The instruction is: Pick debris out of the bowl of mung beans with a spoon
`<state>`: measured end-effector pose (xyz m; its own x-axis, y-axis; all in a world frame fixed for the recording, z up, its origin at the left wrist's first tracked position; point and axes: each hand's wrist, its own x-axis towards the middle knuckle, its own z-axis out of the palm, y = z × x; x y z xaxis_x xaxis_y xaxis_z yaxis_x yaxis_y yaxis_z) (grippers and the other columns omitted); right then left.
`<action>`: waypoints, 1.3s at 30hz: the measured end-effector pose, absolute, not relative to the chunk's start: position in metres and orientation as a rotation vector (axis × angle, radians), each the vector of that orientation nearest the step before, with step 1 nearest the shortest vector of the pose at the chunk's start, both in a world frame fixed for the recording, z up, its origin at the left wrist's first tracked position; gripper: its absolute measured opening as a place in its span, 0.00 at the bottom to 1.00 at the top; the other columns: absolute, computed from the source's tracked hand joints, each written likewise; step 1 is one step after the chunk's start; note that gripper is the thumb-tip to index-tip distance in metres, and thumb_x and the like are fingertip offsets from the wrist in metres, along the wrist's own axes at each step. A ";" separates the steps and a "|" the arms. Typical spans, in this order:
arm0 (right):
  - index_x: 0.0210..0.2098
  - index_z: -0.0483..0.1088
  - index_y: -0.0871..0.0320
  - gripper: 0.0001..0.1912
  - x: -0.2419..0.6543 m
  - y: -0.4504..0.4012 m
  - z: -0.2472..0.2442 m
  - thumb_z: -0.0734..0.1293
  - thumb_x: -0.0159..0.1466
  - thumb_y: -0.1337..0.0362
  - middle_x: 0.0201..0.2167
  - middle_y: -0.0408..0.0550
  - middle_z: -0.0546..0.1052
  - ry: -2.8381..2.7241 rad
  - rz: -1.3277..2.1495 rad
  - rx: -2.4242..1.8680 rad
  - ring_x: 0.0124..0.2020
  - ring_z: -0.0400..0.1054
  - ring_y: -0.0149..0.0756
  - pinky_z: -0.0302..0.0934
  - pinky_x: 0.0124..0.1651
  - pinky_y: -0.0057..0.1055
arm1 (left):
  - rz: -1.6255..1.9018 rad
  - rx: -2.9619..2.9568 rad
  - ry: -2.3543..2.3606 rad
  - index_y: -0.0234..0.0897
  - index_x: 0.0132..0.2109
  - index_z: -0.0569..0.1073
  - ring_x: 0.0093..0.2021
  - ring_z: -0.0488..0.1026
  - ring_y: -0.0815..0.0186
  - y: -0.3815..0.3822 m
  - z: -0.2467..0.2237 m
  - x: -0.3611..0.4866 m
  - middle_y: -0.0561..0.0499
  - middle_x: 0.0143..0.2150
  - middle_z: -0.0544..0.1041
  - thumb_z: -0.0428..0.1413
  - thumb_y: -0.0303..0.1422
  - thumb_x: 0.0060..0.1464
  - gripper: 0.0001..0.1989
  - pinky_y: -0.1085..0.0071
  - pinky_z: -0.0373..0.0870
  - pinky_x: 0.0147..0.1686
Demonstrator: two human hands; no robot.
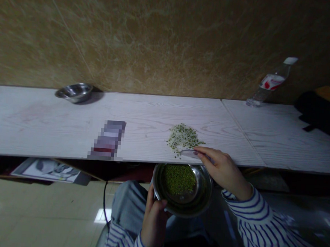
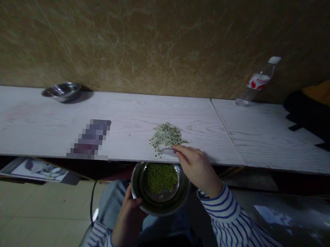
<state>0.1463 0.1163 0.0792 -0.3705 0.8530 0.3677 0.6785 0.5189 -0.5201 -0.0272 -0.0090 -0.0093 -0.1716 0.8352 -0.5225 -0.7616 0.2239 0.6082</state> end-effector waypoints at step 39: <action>0.48 0.74 0.52 0.15 0.136 0.123 0.076 0.60 0.65 0.65 0.43 0.46 0.80 -2.122 0.399 -1.220 0.43 0.75 0.39 0.69 0.49 0.39 | 1.422 0.088 1.002 0.52 0.60 0.64 0.45 0.71 0.55 -0.010 -0.014 -0.027 0.46 0.55 0.70 0.57 0.32 0.40 0.37 0.56 0.70 0.42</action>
<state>0.1360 0.1226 0.0757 -0.3559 0.8518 0.3845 0.6541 0.5209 -0.5485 -0.0272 -0.0097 -0.0139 -0.1673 0.8386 -0.5185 -0.7707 0.2167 0.5992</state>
